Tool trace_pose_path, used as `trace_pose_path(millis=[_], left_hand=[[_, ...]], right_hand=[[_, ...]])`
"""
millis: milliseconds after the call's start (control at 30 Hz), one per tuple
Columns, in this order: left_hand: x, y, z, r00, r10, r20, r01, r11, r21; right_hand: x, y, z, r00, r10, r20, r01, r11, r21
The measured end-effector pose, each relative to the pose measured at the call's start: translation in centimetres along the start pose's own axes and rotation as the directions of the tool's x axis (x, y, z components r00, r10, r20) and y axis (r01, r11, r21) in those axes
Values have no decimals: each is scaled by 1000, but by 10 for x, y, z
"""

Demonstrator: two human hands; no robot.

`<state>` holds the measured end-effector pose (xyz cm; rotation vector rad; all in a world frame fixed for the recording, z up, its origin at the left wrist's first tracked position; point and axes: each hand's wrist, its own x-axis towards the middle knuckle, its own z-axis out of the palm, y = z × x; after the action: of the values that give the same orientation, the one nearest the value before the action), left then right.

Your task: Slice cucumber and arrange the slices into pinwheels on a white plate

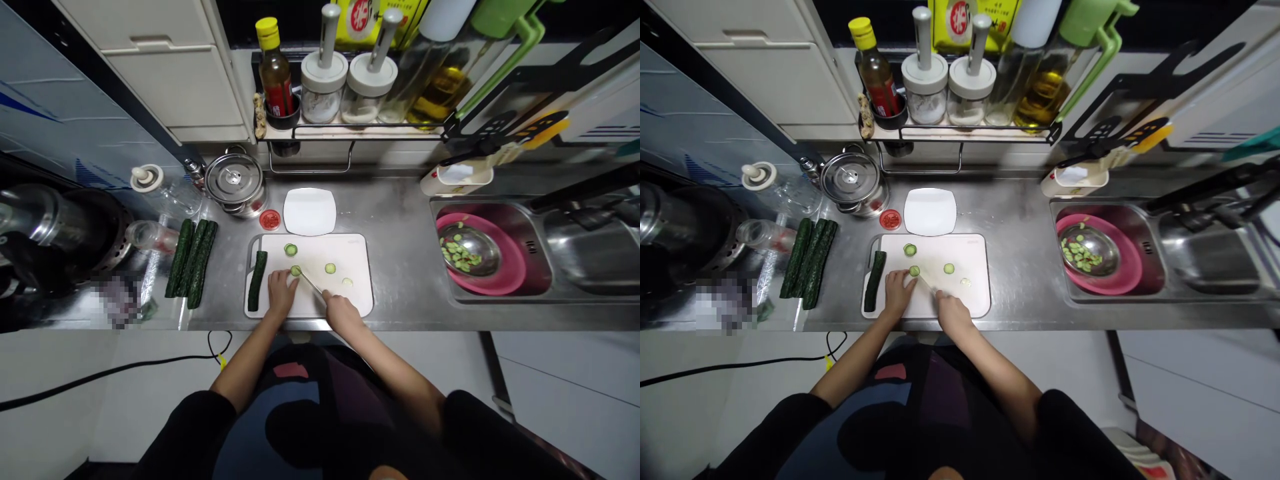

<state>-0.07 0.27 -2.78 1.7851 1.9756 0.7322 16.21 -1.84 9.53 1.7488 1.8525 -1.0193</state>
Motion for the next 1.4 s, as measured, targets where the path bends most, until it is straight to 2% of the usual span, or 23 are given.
trace_pose_path(millis=[167,833,1400], left_hand=[[4,-1,4,999,4,-47,-5,1000,-27],[4,-8,10,993,36,-112,-44,997,-65],[5,-5,6,999,-18,-40,15,998,-69]], right_hand=[[2,-1,-1,1000,-9,1,9,1000,-18],[4,-7,-5,1000,-17,-6,17,1000,-23],[7,-10,-4,1000,1,22,0,1000,-8]])
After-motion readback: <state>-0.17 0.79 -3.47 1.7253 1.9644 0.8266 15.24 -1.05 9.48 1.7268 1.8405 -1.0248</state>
